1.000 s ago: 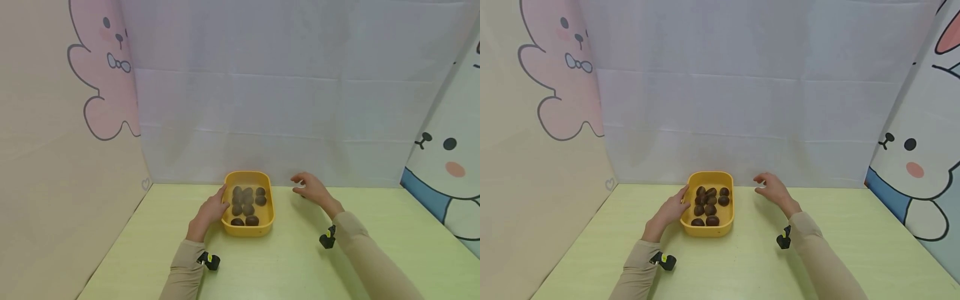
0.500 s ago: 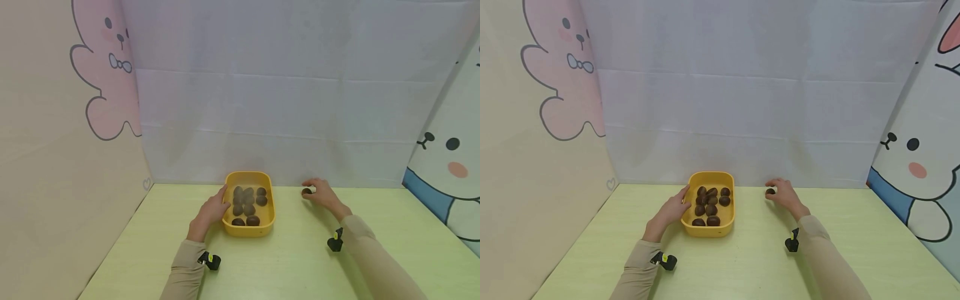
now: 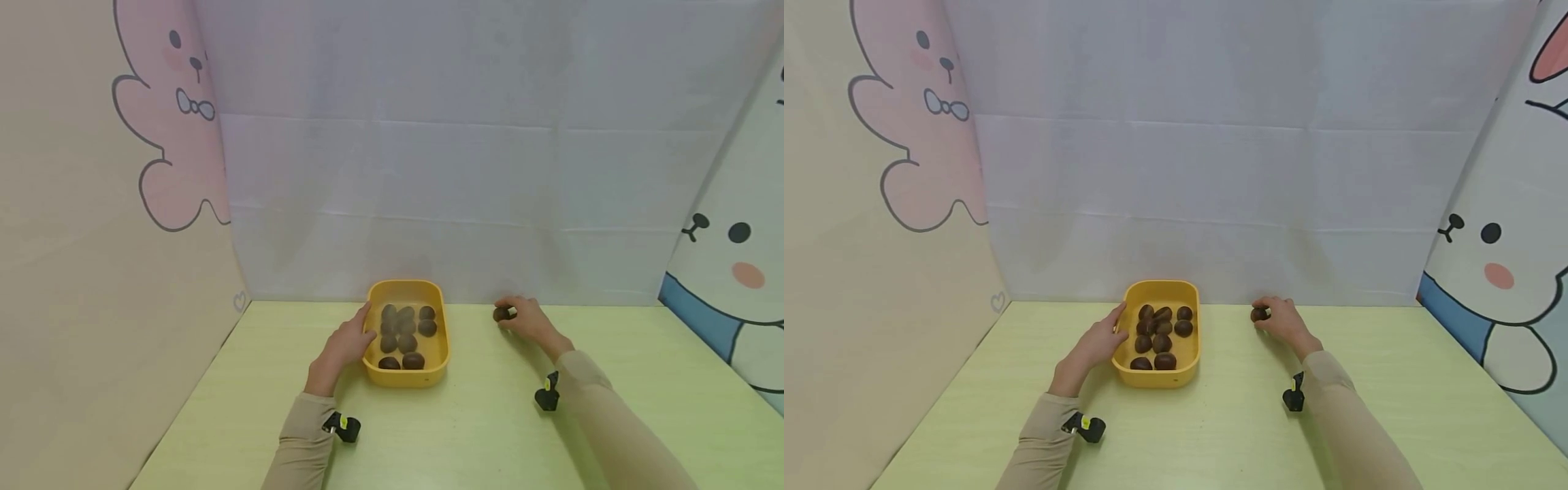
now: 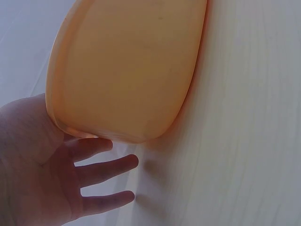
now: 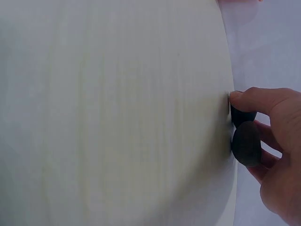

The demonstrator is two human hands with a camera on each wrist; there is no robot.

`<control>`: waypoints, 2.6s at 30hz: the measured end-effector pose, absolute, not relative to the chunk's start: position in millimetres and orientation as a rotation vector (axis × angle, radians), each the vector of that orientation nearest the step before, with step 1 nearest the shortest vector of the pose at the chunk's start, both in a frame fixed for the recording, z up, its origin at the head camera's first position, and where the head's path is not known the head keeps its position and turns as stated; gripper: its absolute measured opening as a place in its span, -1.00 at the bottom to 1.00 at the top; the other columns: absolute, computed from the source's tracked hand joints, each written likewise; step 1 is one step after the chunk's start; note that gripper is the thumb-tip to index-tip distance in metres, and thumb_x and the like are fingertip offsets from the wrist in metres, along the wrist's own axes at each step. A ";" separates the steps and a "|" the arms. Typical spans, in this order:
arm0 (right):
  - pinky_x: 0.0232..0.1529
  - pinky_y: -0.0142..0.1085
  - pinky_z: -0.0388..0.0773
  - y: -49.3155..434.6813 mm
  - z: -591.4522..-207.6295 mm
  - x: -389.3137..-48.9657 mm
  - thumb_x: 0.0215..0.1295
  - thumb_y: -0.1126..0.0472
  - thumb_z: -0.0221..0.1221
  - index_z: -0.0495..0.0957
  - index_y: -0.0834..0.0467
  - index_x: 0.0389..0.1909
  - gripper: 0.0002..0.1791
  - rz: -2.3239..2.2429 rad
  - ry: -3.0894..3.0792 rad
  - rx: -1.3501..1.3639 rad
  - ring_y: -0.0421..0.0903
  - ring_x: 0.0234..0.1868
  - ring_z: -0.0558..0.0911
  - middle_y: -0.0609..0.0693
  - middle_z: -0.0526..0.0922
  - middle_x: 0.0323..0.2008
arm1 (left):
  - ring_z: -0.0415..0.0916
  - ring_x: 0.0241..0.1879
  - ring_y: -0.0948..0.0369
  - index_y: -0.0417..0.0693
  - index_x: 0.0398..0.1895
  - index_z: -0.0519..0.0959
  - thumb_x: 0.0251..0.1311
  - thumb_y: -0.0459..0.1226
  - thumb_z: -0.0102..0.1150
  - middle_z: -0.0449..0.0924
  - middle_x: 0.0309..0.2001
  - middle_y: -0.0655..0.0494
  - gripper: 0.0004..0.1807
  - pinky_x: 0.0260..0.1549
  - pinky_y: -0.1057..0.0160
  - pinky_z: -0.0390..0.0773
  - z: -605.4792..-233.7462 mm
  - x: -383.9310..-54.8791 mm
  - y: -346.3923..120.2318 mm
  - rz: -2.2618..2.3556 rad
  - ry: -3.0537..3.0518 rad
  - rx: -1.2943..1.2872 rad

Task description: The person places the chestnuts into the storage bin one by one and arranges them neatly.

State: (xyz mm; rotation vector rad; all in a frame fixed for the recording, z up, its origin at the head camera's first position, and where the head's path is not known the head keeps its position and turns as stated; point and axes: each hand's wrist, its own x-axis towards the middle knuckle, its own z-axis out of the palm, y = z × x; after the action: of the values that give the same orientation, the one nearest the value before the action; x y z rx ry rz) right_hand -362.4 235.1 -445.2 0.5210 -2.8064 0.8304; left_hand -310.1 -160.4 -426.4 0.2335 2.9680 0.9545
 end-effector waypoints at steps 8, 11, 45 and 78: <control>0.03 0.13 0.48 239.5 -448.8 -362.7 0.14 0.34 0.29 0.58 0.34 0.07 -0.57 0.843 -2.805 0.510 0.28 -0.05 0.62 0.32 0.65 -0.04 | 0.27 -0.63 0.17 0.04 0.59 0.06 0.35 -0.19 -0.07 0.57 -0.09 -0.17 -0.28 -0.61 0.25 0.29 -425.2 -309.4 -158.3 0.969 2.962 0.250; -0.03 0.08 0.56 240.4 -449.5 -362.3 0.12 0.36 0.29 0.61 0.33 0.03 -0.60 0.820 -2.774 0.519 0.24 -0.09 0.66 0.28 0.68 -0.08 | 0.26 -0.64 0.17 0.04 0.59 0.07 0.34 -0.19 -0.07 0.58 -0.15 -0.16 -0.27 -0.62 0.26 0.28 -425.9 -309.8 -157.9 0.967 2.965 0.255; -0.01 0.04 0.54 158.0 -401.3 -333.4 0.14 0.27 0.36 0.63 0.20 0.05 -0.59 0.882 -2.644 0.738 0.08 -0.08 0.61 0.10 0.68 -0.01 | 0.18 -0.70 0.23 0.06 0.59 0.04 0.36 -0.20 -0.08 0.32 -0.57 0.05 -0.27 -0.66 0.30 0.25 -427.0 -310.6 -161.0 0.965 2.974 0.251; -0.19 -0.22 0.24 91.2 -400.2 -326.4 0.02 0.27 0.35 0.71 0.01 -0.41 -0.90 0.403 -2.656 1.017 -0.12 -0.33 0.40 -0.15 0.70 -0.38 | 0.13 -0.72 0.25 0.05 0.60 0.03 0.36 -0.20 -0.08 0.26 -0.62 0.09 -0.27 -0.70 0.31 0.21 -423.1 -309.0 -157.9 0.976 2.962 0.260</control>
State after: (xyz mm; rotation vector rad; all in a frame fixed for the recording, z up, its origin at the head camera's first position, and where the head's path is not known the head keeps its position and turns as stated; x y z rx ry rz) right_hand -326.4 91.2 -400.2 1.0170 -2.6557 0.4028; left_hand -309.0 -157.9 -423.1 0.2603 2.9621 0.9762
